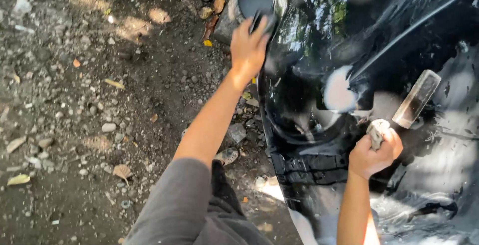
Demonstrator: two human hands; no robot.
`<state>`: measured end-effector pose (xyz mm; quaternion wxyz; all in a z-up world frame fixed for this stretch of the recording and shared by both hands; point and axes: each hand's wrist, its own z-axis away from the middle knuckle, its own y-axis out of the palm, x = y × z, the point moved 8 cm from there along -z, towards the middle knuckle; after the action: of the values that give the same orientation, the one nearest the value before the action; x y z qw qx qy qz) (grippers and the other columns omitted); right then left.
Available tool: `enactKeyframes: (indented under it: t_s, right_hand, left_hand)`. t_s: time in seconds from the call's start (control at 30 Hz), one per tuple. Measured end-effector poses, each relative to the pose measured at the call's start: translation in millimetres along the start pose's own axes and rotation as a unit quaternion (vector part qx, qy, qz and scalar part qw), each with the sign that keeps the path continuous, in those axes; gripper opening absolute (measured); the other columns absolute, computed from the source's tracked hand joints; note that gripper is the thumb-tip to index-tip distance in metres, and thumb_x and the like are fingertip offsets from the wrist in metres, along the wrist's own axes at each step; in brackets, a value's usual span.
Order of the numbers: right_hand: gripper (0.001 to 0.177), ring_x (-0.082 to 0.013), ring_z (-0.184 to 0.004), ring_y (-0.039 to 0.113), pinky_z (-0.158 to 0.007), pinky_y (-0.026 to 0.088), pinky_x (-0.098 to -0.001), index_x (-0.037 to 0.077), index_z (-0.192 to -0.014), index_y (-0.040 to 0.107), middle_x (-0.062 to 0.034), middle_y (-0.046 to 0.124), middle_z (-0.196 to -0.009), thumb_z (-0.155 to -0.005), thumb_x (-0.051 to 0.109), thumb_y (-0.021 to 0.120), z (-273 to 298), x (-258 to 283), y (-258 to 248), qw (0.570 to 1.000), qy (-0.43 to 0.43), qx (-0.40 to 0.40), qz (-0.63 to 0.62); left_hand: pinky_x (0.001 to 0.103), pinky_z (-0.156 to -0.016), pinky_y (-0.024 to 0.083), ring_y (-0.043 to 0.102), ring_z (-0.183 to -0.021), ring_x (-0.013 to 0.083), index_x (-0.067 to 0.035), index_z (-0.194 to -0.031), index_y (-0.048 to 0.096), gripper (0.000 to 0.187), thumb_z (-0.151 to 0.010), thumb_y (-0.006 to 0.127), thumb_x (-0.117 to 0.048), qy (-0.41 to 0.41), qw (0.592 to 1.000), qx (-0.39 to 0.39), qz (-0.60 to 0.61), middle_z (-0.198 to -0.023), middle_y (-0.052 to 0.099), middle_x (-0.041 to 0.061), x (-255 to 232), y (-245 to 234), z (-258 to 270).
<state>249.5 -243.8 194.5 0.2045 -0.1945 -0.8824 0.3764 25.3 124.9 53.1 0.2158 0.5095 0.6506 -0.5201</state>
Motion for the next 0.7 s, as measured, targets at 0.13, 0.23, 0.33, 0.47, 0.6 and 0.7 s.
enactKeyframes:
  t_s: [0.13, 0.23, 0.33, 0.47, 0.6, 0.7]
  right_hand:
    - [0.029, -0.0411, -0.12, 0.061, -0.109, 0.051, -0.049, -0.003, -0.12, 0.067, -0.0213, 0.065, -0.128, -0.092, -0.002, 0.065, -3, 0, -6, 1.0, 0.01, 0.008, 0.011]
    - [0.029, -0.0405, -0.12, 0.062, -0.109, 0.051, -0.0482, -0.002, -0.12, 0.068, -0.021, 0.065, -0.127, -0.09, -0.003, 0.066, -8, 10, 0, 1.0, 0.012, 0.012, 0.013]
    - [0.032, -0.0401, -0.121, 0.062, -0.109, 0.052, -0.046, -0.003, -0.121, 0.068, -0.0207, 0.063, -0.129, -0.089, -0.005, 0.064, -3, 6, -3, 1.0, 0.011, 0.017, -0.003]
    - [0.036, -0.0398, -0.12, 0.062, -0.106, 0.052, -0.0449, -0.005, -0.124, 0.068, -0.02, 0.063, -0.129, -0.089, -0.007, 0.063, -4, 7, -3, 1.0, -0.004, 0.004, -0.009]
    - [0.034, -0.0392, -0.119, 0.062, -0.104, 0.055, -0.0441, -0.005, -0.126, 0.069, -0.0215, 0.062, -0.13, -0.093, -0.008, 0.062, -2, 10, -1, 1.0, -0.007, 0.01, -0.018]
    - [0.035, -0.0378, -0.115, 0.063, -0.105, 0.055, -0.0447, -0.006, -0.126, 0.068, -0.0219, 0.063, -0.131, -0.092, -0.007, 0.06, 2, 15, 1, 1.0, -0.011, -0.001, -0.008]
  left_hand:
    - [0.05, -0.104, 0.046, 0.055, -0.123, 0.0433, -0.02, -0.141, 0.061, 0.045, -0.097, 0.07, -0.022, 0.041, 0.999, 0.022, 0.014, -0.141, 0.056, 0.02, -10, -8, -19]
    - [0.051, -0.105, 0.045, 0.054, -0.125, 0.0437, -0.021, -0.142, 0.06, 0.05, -0.093, 0.07, -0.016, 0.095, 0.994, 0.038, 0.035, -0.143, 0.054, 0.021, -5, -16, -13]
    - [0.051, -0.106, 0.046, 0.054, -0.126, 0.0431, -0.023, -0.143, 0.06, 0.052, -0.094, 0.073, -0.014, 0.104, 0.993, 0.046, 0.043, -0.145, 0.053, 0.02, -9, 11, -51]
    - [0.05, -0.106, 0.047, 0.056, -0.127, 0.042, -0.023, -0.143, 0.061, 0.054, -0.093, 0.077, -0.012, 0.081, 0.995, 0.038, 0.038, -0.148, 0.054, 0.017, -12, 6, -31]
    - [0.05, -0.108, 0.047, 0.056, -0.127, 0.0413, -0.022, -0.141, 0.06, 0.059, -0.086, 0.077, -0.01, 0.122, 0.989, 0.043, 0.064, -0.149, 0.05, 0.018, -22, -12, -19]
    - [0.048, -0.108, 0.049, 0.057, -0.126, 0.0389, -0.018, -0.143, 0.061, 0.055, -0.092, 0.079, -0.011, 0.127, 0.986, 0.094, 0.054, -0.152, 0.051, 0.016, -19, 11, -65]
